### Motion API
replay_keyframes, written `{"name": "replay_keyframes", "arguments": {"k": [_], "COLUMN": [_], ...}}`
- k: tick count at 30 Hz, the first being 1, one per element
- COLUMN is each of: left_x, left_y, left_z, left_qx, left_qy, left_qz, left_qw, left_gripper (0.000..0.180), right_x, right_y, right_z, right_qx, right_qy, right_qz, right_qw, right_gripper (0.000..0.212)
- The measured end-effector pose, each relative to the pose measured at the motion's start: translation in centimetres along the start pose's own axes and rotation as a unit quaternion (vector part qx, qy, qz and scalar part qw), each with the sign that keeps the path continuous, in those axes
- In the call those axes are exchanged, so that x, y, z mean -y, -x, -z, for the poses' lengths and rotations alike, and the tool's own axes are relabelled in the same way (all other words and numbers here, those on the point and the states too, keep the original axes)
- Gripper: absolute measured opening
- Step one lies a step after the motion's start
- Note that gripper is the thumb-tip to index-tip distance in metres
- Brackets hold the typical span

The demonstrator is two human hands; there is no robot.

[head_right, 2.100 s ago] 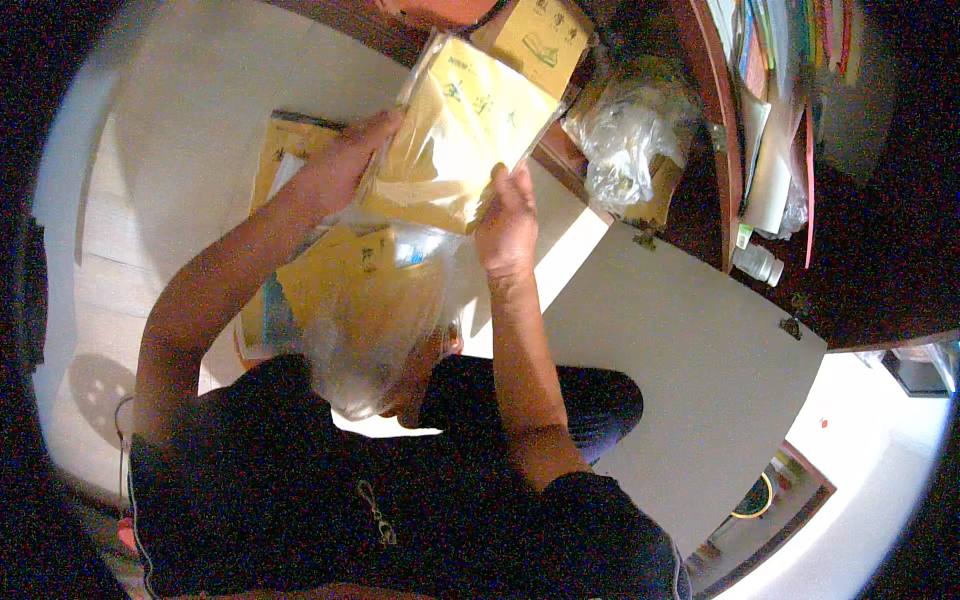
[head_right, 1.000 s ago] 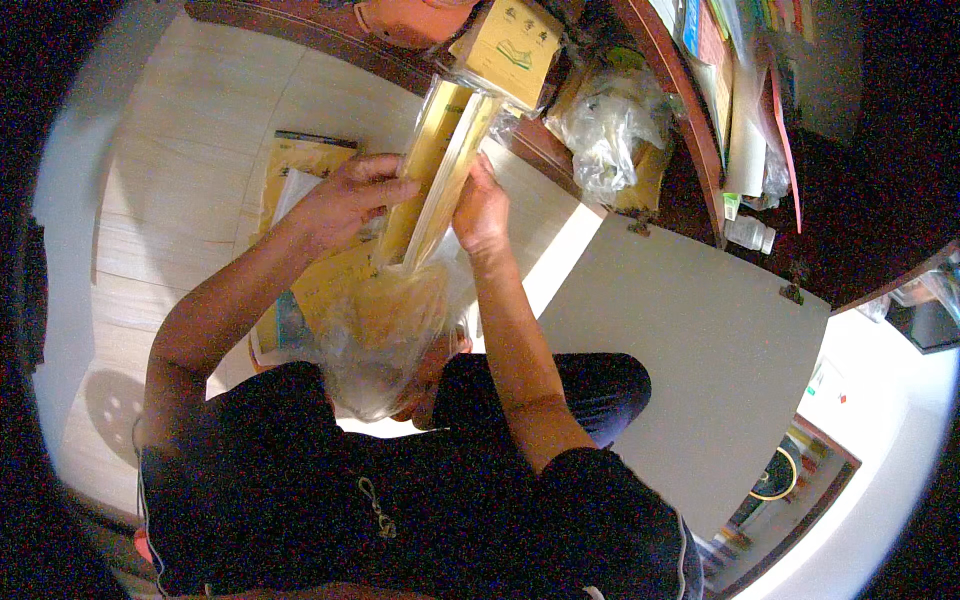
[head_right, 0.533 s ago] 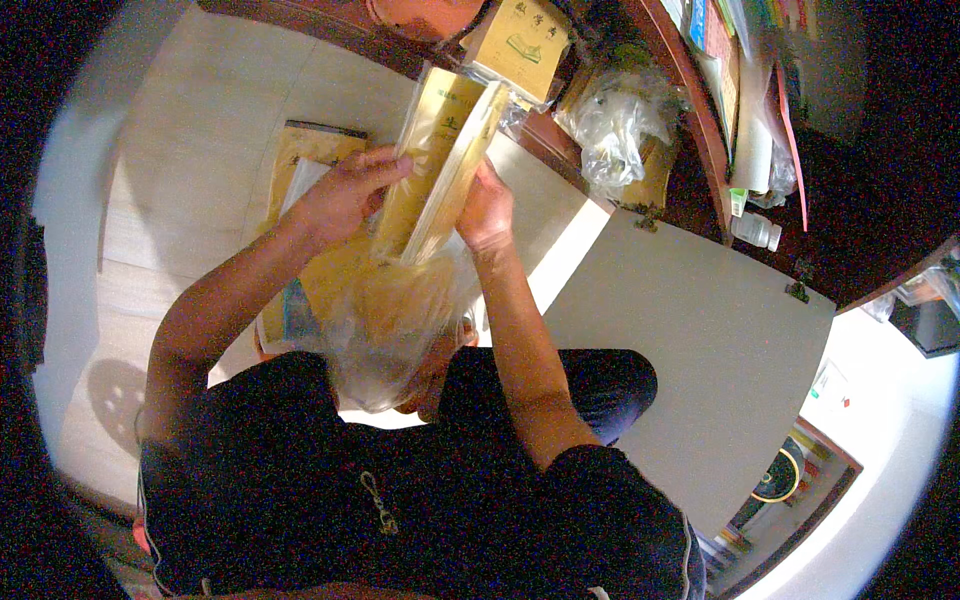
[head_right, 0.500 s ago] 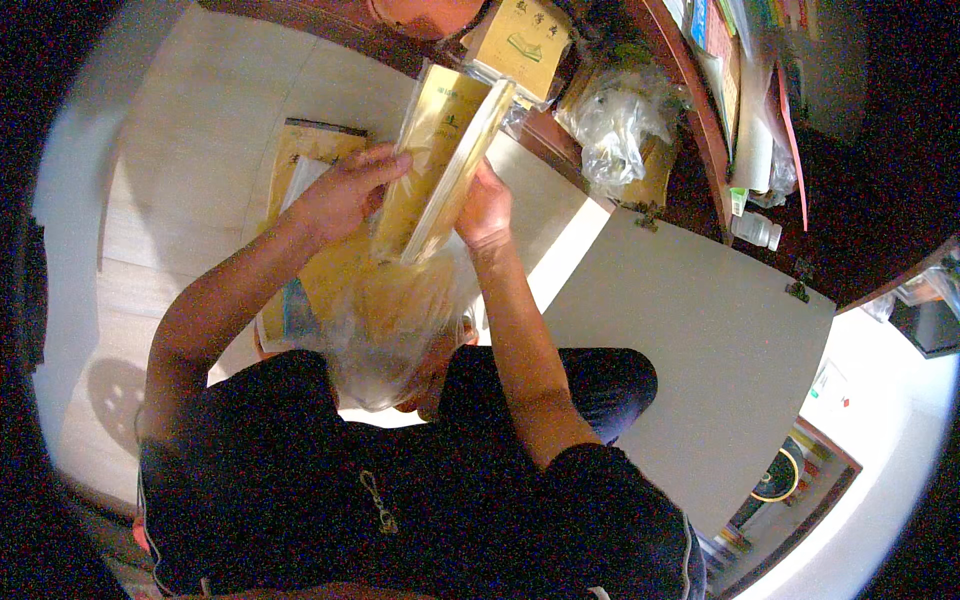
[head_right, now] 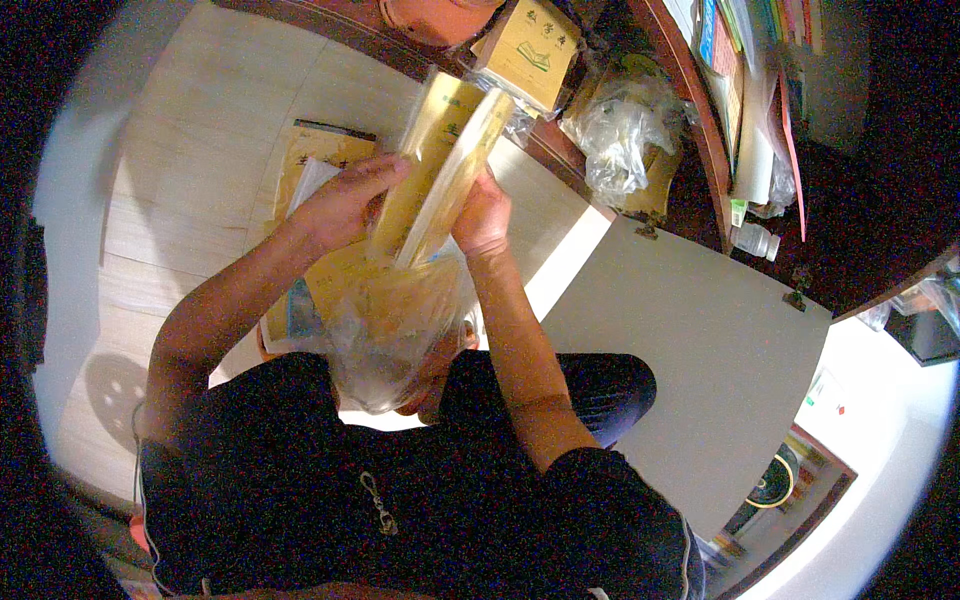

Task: The person sits on the floor and organizes yellow notebooks by removing them from plastic packaging and placing them into a wooden cabinet. They also handle a plastic bag containing other items and arrange the notebooks on a nearby table.

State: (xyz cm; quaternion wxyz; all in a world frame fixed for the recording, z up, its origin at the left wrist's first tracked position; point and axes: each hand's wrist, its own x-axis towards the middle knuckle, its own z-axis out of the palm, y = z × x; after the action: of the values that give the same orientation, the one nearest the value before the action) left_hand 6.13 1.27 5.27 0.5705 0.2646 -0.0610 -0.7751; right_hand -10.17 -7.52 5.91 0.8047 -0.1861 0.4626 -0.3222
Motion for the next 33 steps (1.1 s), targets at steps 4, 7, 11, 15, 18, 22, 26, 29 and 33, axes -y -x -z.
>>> {"name": "replay_keyframes", "arguments": {"k": [4, 7, 11, 15, 18, 22, 26, 29, 33], "left_x": [-0.6, -0.1, 1.8, 2.2, 5.9, 4.7, 3.3, 4.6, 5.7], "left_y": [0.8, 1.2, 0.8, 2.1, 1.8, 3.0, 2.2, 2.2, 2.1], "left_z": [-0.8, -2.0, 0.2, 3.4, 7.1, 7.7, 6.1, 7.3, 8.0], "left_qx": [0.046, 0.062, -0.126, -0.16, -0.207, -0.244, -0.276, -0.266, -0.232], "left_qy": [-0.142, -0.156, -0.026, 0.039, 0.048, -0.155, -0.254, -0.251, -0.186], "left_qz": [-0.008, -0.075, -0.079, 0.004, 0.011, 0.062, 0.075, 0.053, 0.013], "left_qw": [0.989, 0.983, 0.989, 0.986, 0.977, 0.955, 0.924, 0.929, 0.955], "left_gripper": [0.033, 0.036, 0.035, 0.033, 0.031, 0.029, 0.036, 0.038, 0.029], "right_x": [-0.5, -1.0, -0.9, 2.2, 8.7, 17.1, 26.5, 26.7, 26.4], "right_y": [0.0, -0.2, 0.4, -0.4, -4.4, -15.0, -29.3, -34.2, -35.7], "right_z": [2.1, -1.1, -1.2, -0.4, -1.3, -3.0, 0.0, -1.6, -2.7], "right_qx": [0.025, -0.15, -0.12, -0.066, -0.131, -0.082, -0.023, -0.015, 0.012], "right_qy": [0.084, 0.296, 0.454, 0.588, 0.538, 0.589, 0.728, 0.841, 0.932], "right_qz": [0.035, 0.146, 0.166, 0.218, 0.297, 0.412, 0.517, 0.431, 0.323], "right_qw": [0.995, 0.932, 0.867, 0.776, 0.778, 0.69, 0.451, 0.327, 0.163], "right_gripper": [0.039, 0.037, 0.031, 0.038, 0.038, 0.035, 0.048, 0.044, 0.039]}}
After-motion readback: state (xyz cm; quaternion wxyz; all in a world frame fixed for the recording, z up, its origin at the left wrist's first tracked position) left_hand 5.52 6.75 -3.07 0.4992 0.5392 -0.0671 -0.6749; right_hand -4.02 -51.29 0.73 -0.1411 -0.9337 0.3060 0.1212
